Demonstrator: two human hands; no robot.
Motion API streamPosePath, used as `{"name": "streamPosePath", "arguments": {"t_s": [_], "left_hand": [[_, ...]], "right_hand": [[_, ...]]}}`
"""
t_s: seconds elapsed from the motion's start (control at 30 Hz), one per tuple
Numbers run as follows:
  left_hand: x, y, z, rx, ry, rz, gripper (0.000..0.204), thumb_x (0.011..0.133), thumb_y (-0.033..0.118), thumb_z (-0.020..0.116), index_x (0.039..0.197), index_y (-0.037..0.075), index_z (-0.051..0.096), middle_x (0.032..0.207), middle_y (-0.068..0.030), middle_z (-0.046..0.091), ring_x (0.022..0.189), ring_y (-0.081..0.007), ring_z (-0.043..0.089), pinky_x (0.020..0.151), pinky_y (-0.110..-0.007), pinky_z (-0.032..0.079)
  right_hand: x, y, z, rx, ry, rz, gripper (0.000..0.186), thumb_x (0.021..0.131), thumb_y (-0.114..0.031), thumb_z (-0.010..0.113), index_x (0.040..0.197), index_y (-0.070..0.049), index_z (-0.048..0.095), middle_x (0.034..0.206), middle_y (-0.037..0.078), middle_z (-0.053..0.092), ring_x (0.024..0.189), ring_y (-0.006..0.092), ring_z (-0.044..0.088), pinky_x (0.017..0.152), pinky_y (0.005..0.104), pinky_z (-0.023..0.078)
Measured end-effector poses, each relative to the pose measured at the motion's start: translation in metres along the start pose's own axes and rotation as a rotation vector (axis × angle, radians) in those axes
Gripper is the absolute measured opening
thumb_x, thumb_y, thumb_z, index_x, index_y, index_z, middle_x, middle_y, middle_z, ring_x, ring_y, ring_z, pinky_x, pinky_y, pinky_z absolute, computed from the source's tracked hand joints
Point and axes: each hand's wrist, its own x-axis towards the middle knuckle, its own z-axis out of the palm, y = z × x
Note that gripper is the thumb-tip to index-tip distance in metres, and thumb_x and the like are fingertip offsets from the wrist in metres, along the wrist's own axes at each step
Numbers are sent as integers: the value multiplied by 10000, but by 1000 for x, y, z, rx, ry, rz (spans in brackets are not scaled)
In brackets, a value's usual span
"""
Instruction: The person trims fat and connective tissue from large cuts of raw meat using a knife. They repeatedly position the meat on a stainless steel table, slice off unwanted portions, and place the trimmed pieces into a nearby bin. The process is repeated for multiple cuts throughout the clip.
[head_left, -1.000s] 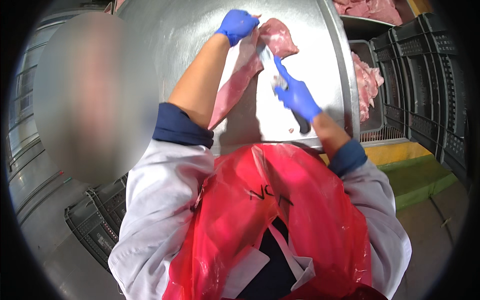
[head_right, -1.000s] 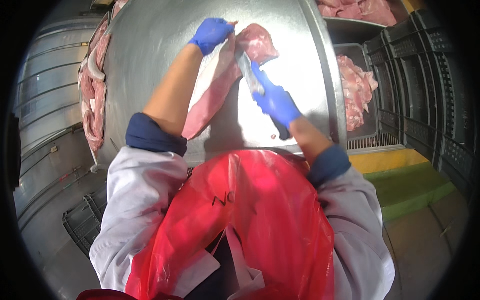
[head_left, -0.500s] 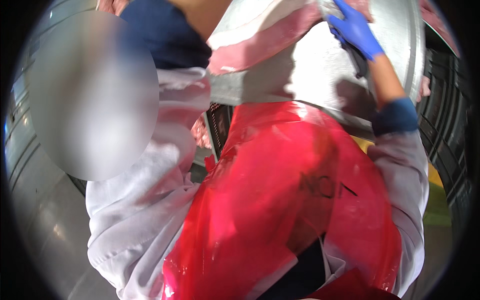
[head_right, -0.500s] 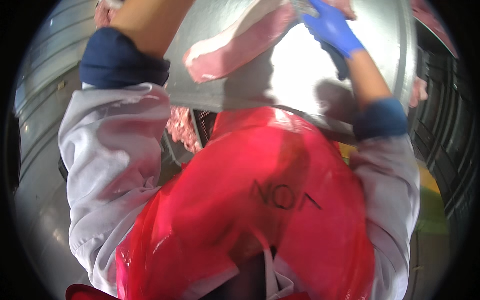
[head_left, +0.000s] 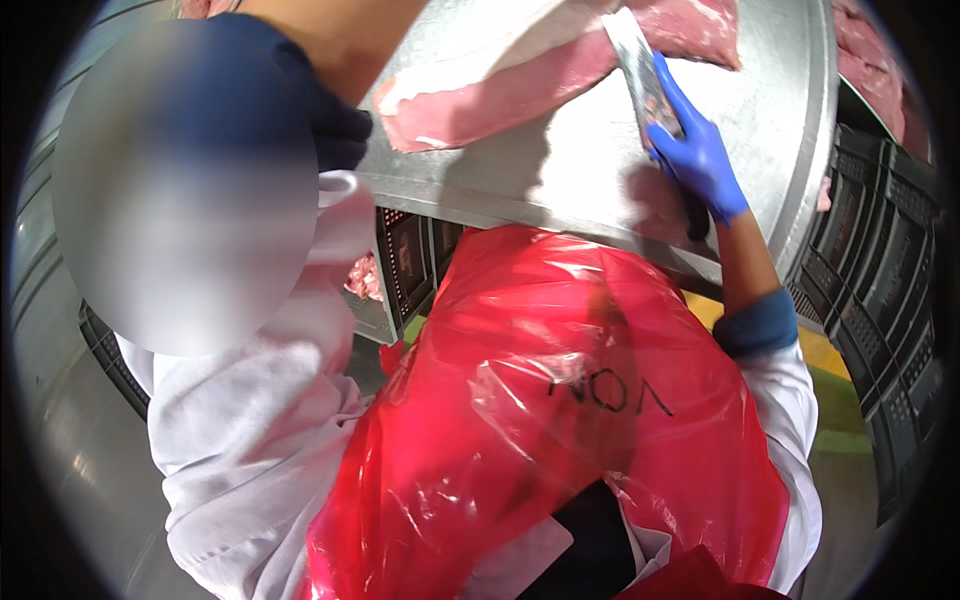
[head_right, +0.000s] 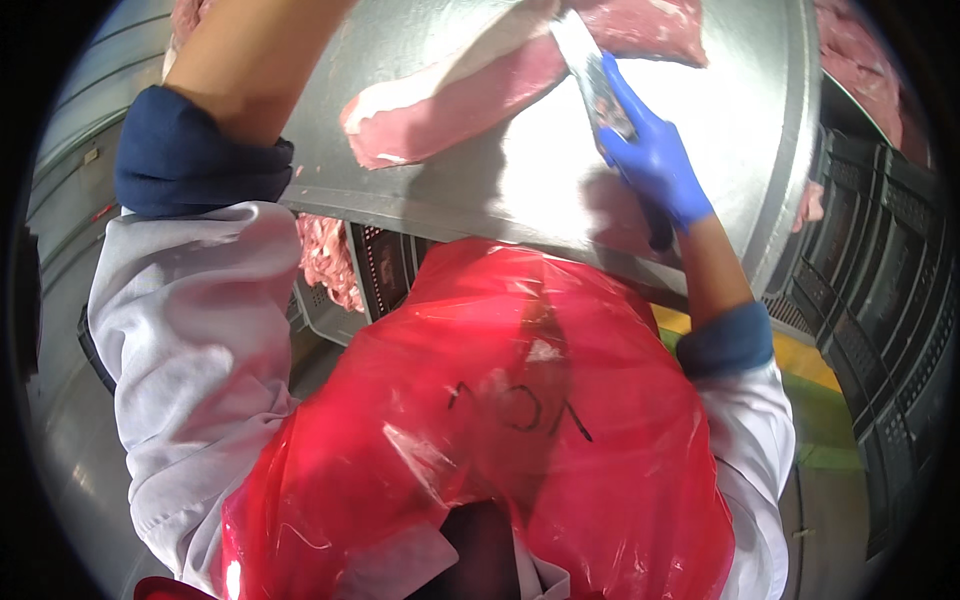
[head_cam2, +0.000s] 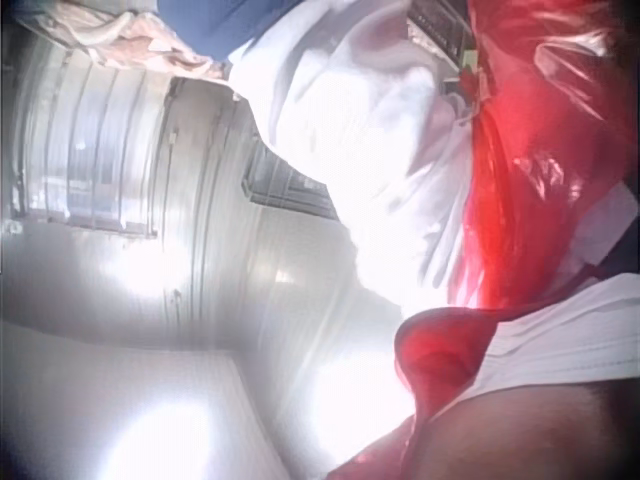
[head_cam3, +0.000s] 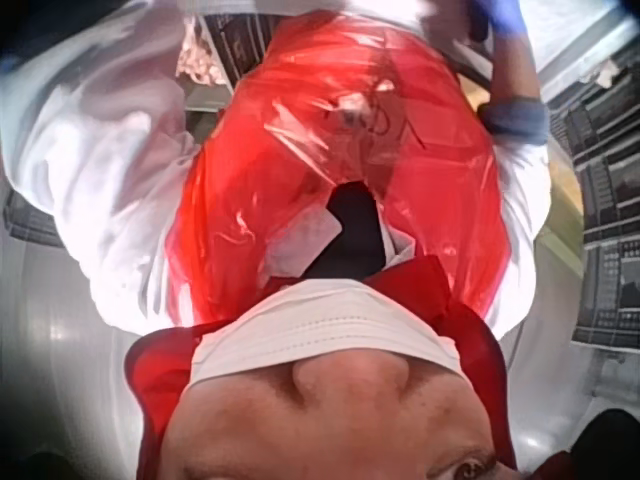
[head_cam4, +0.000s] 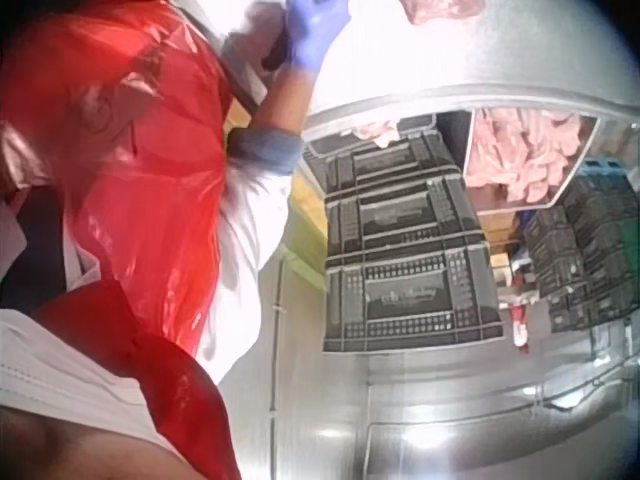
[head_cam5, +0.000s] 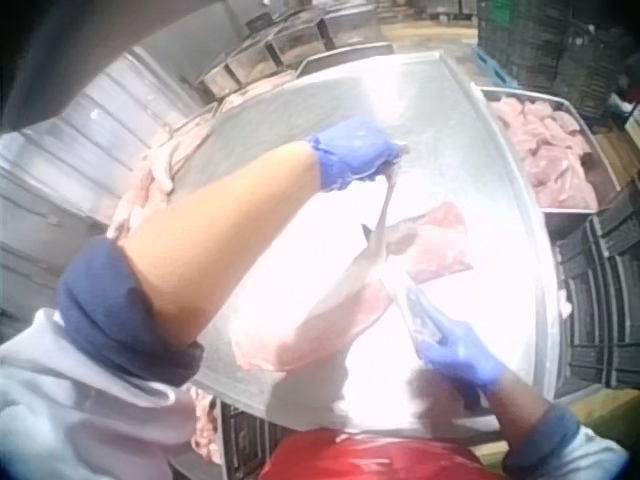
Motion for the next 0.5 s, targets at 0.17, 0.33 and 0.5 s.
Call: {"name": "streamPosePath", "arguments": {"t_s": [0.17,0.33,0.5], "left_hand": [[15,1,6,-149,25,126,399,915,365,672,676,46,667,585,-52,554,498,-152,465,442,-350,331],[15,-27,-11,-299,79,136,351,912,319,682,701,39,672,608,-58,567,516,-150,477,454,-347,343],[-11,0,-19,-162,139,117,293,916,263,656,724,44,685,633,-57,582,532,-147,493,478,-324,370]], "right_hand": [[54,-33,-1,-62,-15,294,690,957,-157,586,1578,-266,304,750,40,638,562,129,561,616,314,543],[-9,4,11,-176,-1,-29,695,921,-214,564,1568,-292,321,1159,182,704,872,245,706,889,374,536],[51,-39,3,-113,-99,213,685,941,-260,572,1565,-351,303,762,108,628,628,199,609,661,351,554]]}}
